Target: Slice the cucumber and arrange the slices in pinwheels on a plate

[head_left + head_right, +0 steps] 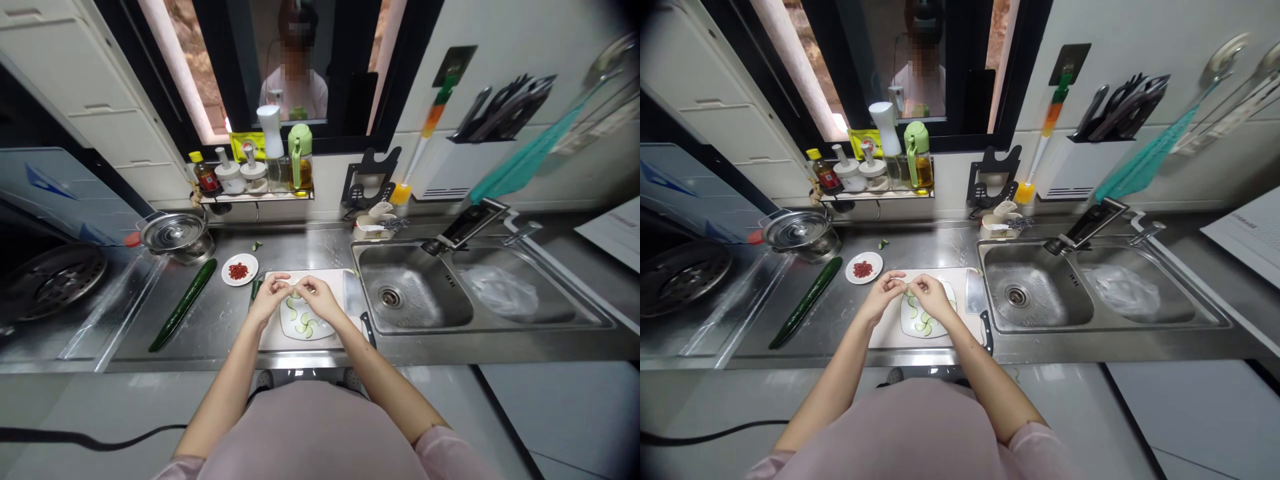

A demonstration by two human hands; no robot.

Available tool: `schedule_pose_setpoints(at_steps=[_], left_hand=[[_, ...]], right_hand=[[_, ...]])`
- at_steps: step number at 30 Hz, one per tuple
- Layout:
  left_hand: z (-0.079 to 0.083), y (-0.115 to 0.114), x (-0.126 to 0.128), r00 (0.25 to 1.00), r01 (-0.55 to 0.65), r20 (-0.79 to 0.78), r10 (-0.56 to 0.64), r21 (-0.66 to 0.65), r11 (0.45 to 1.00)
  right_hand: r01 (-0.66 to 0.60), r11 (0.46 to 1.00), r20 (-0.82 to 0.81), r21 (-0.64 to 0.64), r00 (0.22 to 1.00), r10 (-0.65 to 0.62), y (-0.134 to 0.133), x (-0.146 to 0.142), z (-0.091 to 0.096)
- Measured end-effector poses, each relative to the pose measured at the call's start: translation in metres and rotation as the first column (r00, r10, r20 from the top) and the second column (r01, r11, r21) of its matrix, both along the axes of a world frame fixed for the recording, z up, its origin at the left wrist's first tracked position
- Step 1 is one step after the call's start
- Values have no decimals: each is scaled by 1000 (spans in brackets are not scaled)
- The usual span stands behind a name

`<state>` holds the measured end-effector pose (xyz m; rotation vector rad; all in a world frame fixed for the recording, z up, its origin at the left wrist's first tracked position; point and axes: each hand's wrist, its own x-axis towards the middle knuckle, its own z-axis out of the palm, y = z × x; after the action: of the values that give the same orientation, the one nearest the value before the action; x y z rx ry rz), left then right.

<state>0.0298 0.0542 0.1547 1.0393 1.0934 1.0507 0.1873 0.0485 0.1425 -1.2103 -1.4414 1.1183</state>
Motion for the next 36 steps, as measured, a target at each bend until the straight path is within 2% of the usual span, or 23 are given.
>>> schedule_pose_setpoints(at_steps=[3, 8, 12, 18, 22, 26, 30, 36], left_hand=[[1, -5, 3, 998, -55, -40, 51, -83, 995], [3, -10, 6, 992, 93, 109, -63, -292, 952], [4, -9, 6, 978, 117, 203, -47, -346, 931], [3, -7, 5, 963, 130, 270, -21, -394, 910], [2, -7, 6, 967, 22, 244, 71, -361, 932], [-2, -6, 8, 973, -53, 200, 115, -292, 955], [-4, -5, 10, 981, -133, 117, 152, -159, 978], [-2, -7, 11, 984, -175, 24, 175, -7, 985]], right_hand=[[24, 1000, -29, 12, 999, -24, 0, 3, 3], [-24, 998, -47, 59, 999, 27, -2, 5, 9], [-64, 995, -24, 71, 998, 66, -5, 6, 11], [-66, 986, 92, 151, 994, 52, -4, 12, 12], [-40, 983, 156, 181, 988, 11, -2, 15, 8], [-34, 987, 144, 155, 989, 11, -1, 14, 5], [-33, 998, 69, 62, 997, 28, -1, 10, 7], [-47, 993, -69, -106, 997, 39, 4, 6, 11]])
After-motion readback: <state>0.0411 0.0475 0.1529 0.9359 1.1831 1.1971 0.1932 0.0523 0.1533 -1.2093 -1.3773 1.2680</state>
